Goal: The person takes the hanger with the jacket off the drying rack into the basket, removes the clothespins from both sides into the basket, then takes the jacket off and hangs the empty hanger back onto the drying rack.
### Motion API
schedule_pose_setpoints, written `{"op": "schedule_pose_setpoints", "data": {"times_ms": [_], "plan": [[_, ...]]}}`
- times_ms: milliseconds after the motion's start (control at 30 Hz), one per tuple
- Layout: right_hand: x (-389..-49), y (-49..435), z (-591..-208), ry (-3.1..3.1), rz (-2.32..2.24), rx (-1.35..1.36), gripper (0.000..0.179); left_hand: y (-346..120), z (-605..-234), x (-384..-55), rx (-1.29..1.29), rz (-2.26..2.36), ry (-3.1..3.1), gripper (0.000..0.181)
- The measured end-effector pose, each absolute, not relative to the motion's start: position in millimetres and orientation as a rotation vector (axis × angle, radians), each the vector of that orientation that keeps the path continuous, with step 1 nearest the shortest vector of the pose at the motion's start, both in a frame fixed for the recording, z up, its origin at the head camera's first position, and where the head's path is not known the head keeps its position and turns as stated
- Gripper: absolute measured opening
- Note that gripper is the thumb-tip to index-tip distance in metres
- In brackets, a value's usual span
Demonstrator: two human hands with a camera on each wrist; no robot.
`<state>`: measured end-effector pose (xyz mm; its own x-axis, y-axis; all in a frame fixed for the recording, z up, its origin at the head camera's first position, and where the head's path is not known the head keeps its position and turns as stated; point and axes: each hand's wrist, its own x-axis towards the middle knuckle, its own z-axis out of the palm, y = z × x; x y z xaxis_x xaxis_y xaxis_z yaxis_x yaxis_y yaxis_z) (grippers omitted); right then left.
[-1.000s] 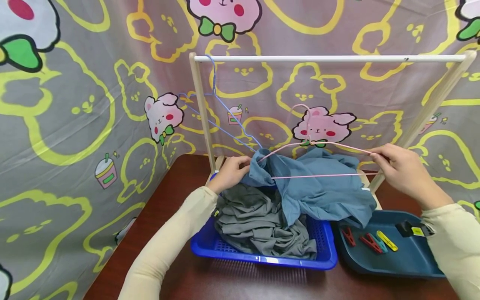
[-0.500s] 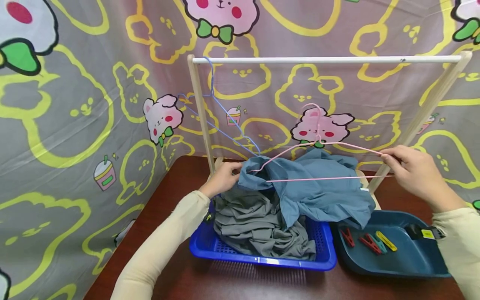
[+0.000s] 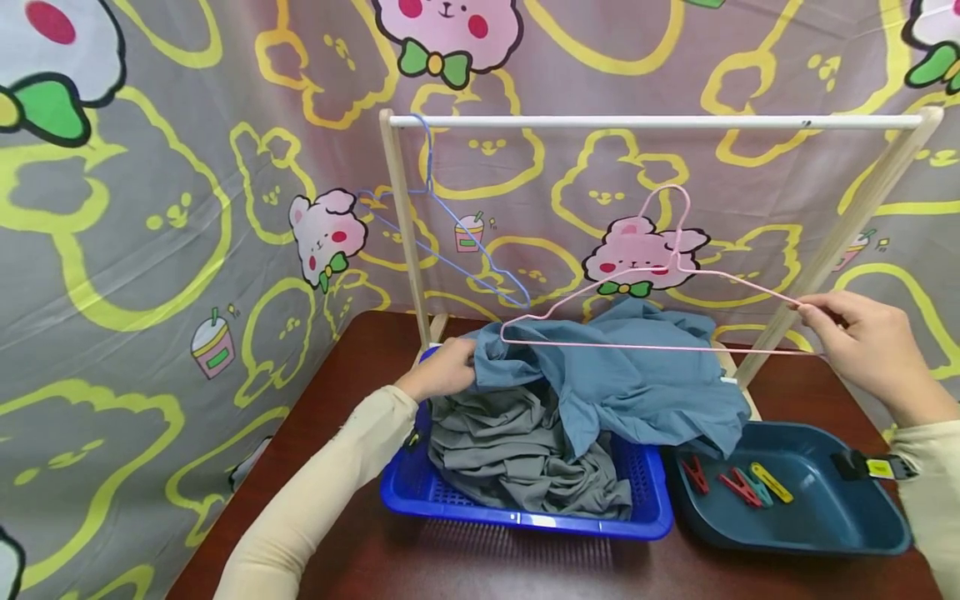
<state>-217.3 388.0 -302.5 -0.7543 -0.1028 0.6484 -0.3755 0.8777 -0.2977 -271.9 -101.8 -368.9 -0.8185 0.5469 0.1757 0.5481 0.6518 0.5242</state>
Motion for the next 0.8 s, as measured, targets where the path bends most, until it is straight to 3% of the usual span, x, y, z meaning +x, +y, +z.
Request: {"op": "schedule_pose_setpoints", "data": {"times_ms": [800], "plan": [[-217.6, 392.0, -297.3, -2.349, 0.491, 0.156, 0.024, -71.7, -376.9, -259.1, -1.668, -0.264, -3.11, 0.035]]}}
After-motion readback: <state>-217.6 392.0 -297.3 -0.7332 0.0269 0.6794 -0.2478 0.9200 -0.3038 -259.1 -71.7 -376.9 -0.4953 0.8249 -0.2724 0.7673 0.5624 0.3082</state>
